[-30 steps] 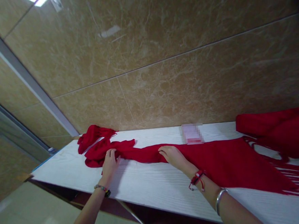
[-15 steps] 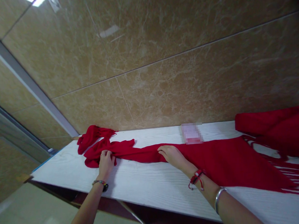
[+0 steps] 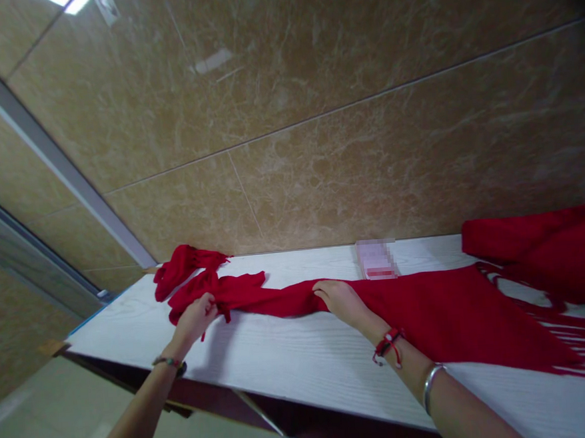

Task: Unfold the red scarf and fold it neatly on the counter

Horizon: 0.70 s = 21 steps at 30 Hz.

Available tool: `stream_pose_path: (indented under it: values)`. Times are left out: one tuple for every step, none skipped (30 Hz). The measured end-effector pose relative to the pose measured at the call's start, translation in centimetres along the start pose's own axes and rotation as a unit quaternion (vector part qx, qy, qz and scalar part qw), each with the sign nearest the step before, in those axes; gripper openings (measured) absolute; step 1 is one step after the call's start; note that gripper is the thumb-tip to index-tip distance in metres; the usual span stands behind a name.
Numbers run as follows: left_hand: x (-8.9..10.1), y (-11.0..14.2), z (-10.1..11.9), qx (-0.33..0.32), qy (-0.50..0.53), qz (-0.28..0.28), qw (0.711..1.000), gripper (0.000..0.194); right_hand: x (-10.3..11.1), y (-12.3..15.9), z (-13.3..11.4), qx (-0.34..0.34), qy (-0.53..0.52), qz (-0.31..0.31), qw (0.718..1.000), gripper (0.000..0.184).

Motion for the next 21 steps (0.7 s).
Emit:
stream_pose_path:
  values:
    - [-1.1,0.7,0.9,-0.021,0.009,-0.021,1.000,0.014,-0.1,0.0,-0.1,0.005,0.001,-0.003,1.000,0.021]
    - [-2.0,1.3,1.9,-0.048,0.026,-0.024,0.998,0.021,-0.2,0.0,-0.1,0.009,0.002,-0.004,1.000,0.020]
    - [-2.5,1.6,2.6,-0.054,0.038,-0.005,0.998,0.028,-0.3,0.1,-0.2,0.011,0.001,-0.005,1.000,0.020]
    - [-2.8,1.7,3.2,-0.050,0.048,0.016,0.997,0.033,-0.3,0.1,-0.2,0.012,-0.001,-0.003,1.000,0.019]
    - [-2.9,1.5,3.6,-0.037,0.061,0.040,0.997,0.036,-0.3,0.2,-0.1,0.011,-0.004,-0.001,1.000,0.019]
    - [-2.8,1.0,3.7,-0.016,0.075,0.060,0.995,0.035,-0.3,0.2,0.0,0.009,-0.006,0.002,1.000,0.019]
    - [-2.7,0.4,3.8,0.004,0.090,0.072,0.993,0.030,-0.3,0.3,0.1,0.007,-0.007,0.004,1.000,0.019]
    - [-2.5,-0.2,3.7,0.019,0.106,0.079,0.991,0.024,-0.3,0.3,0.1,0.005,-0.008,0.007,1.000,0.019]
    - [-2.2,-0.9,3.5,0.029,0.121,0.084,0.989,0.018,-0.2,0.3,0.2,0.004,-0.007,0.008,1.000,0.019]
    - [-2.0,-1.4,3.2,0.036,0.134,0.089,0.986,0.014,-0.2,0.3,0.2,0.003,-0.007,0.009,1.000,0.019]
    - [-1.9,-1.9,2.8,0.041,0.143,0.094,0.984,0.012,-0.2,0.3,0.2,0.005,-0.008,0.008,1.000,0.019]
    - [-1.8,-2.3,2.5,0.046,0.153,0.099,0.982,0.011,-0.1,0.3,0.2,0.006,-0.009,0.008,1.000,0.019]
    - [-1.8,-2.5,2.0,0.051,0.165,0.104,0.979,0.011,-0.1,0.3,0.1,0.007,-0.011,0.008,1.000,0.020]
    - [-1.8,-2.7,1.6,0.056,0.179,0.107,0.976,0.012,0.0,0.2,0.0,0.008,-0.013,0.008,1.000,0.020]
    - [-1.9,-2.8,1.2,0.058,0.194,0.108,0.973,0.014,0.0,0.2,0.0,0.008,-0.013,0.009,1.000,0.020]
    - [-1.9,-2.9,0.9,0.059,0.208,0.107,0.970,0.016,0.0,0.2,-0.1,0.008,-0.014,0.010,1.000,0.020]
    - [-1.8,-2.9,0.6,0.057,0.221,0.104,0.968,0.019,0.1,0.2,-0.1,0.008,-0.013,0.010,1.000,0.020]
    - [-1.6,-3.0,0.4,0.054,0.232,0.098,0.966,0.022,0.1,0.1,-0.1,0.008,-0.014,0.012,1.000,0.019]
    - [-1.2,-3.1,0.2,0.049,0.242,0.089,0.965,0.025,0.1,0.1,-0.1,0.007,-0.014,0.013,1.000,0.020]
    - [-0.7,-3.2,-0.1,0.044,0.252,0.081,0.963,0.028,0.1,0.1,0.0,0.005,-0.013,0.015,1.000,0.020]
    - [-0.1,-3.4,-0.4,0.036,0.258,0.063,0.963,0.031,0.2,0.1,0.1,0.002,-0.013,0.017,1.000,0.020]
Point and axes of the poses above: each hand's wrist, its own y-axis away from the middle knuckle, its own x-axis out of the back of the hand, z = x × y, the point moved 5 cm from there along -y, towards the middle knuckle, and after that the axes turned 4 degrees about x, right-handed, at the moved point
